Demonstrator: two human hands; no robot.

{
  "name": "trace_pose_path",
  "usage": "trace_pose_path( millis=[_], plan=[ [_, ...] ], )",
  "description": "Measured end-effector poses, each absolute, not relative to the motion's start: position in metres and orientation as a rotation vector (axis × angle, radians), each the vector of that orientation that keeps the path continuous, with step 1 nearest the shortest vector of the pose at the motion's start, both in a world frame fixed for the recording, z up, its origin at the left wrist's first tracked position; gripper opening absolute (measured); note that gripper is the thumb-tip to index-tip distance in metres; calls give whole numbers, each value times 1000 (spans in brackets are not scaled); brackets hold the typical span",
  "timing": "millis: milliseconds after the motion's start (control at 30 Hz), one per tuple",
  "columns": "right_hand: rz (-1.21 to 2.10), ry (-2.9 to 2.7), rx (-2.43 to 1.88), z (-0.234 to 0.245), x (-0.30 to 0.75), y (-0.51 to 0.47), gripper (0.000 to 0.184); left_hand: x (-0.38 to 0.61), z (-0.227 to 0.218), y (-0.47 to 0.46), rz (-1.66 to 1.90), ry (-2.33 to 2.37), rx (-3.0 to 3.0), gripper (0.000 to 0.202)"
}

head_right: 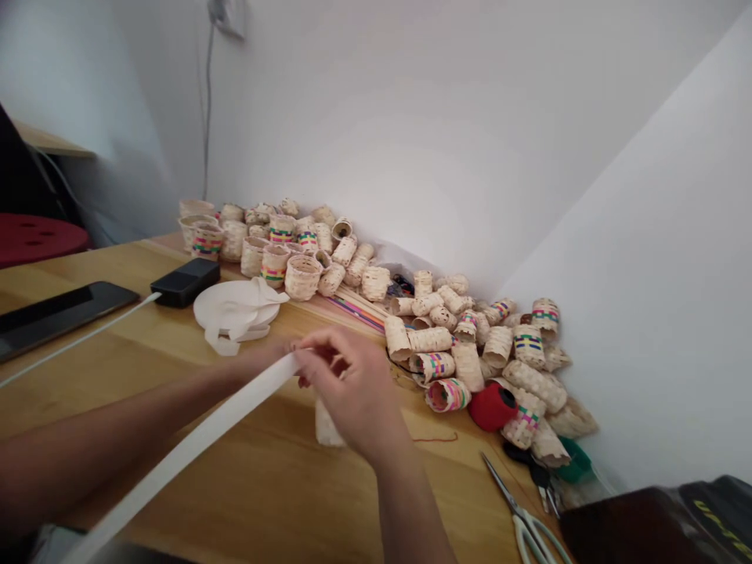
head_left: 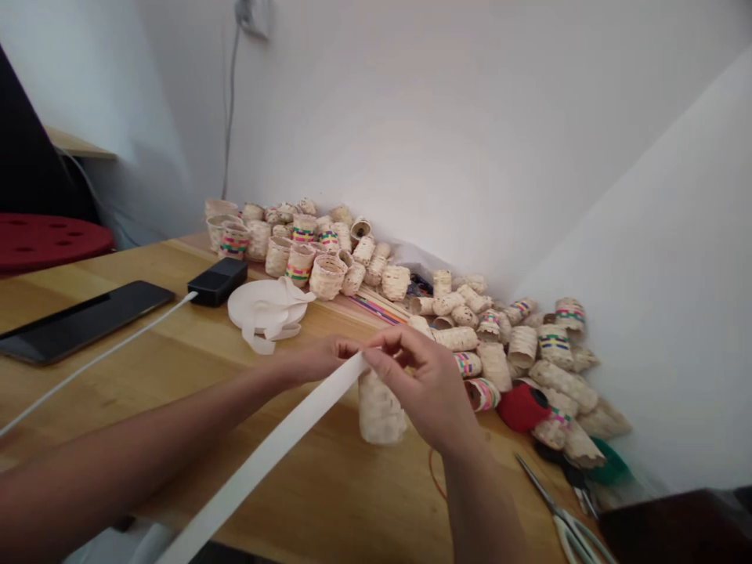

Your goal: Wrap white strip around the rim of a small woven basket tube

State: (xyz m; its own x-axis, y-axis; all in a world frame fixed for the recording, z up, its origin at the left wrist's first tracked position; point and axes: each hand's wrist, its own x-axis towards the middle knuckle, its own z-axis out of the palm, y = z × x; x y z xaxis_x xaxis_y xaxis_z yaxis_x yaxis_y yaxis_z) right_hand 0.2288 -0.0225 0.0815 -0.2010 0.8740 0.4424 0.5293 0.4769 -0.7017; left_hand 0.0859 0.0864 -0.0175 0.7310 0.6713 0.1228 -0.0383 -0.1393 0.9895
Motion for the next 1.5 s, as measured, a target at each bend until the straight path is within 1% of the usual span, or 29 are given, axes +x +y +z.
trace_pose_path(
  millis=[67, 133, 267, 400, 533, 667, 767, 1133, 1500],
  plan=[
    [442, -1815, -1351, 62, 240, -13, 8, 82, -24, 81, 635, 463, 1546, 32],
    [480, -1756, -1466, 44, 254, -9, 11, 80, -26, 79, 633, 437, 1502, 33],
    [572, -1639, -1509, 24, 267, -17, 14, 79, -25, 74, 594, 362, 1458, 36],
    [616, -1536, -1485, 22, 263, -24, 15, 81, -23, 70, 605, 333, 1447, 43],
    [644, -1486, -1426, 20, 261, -23, 17, 84, -23, 67, 616, 346, 1465, 39],
    [628, -1499, -1381, 15, 262, -19, 19, 85, -22, 66, 723, 434, 1619, 30],
    [615, -1499, -1372, 11, 264, -16, 20, 83, -21, 67, 783, 466, 1687, 27],
    [565, -1424, -1267, -13, 274, -8, 15, 80, -19, 68, 856, 422, 1946, 24],
    [738, -1295, -1197, -18, 270, -9, 20, 80, -19, 65, 891, 435, 2113, 27]
  ],
)
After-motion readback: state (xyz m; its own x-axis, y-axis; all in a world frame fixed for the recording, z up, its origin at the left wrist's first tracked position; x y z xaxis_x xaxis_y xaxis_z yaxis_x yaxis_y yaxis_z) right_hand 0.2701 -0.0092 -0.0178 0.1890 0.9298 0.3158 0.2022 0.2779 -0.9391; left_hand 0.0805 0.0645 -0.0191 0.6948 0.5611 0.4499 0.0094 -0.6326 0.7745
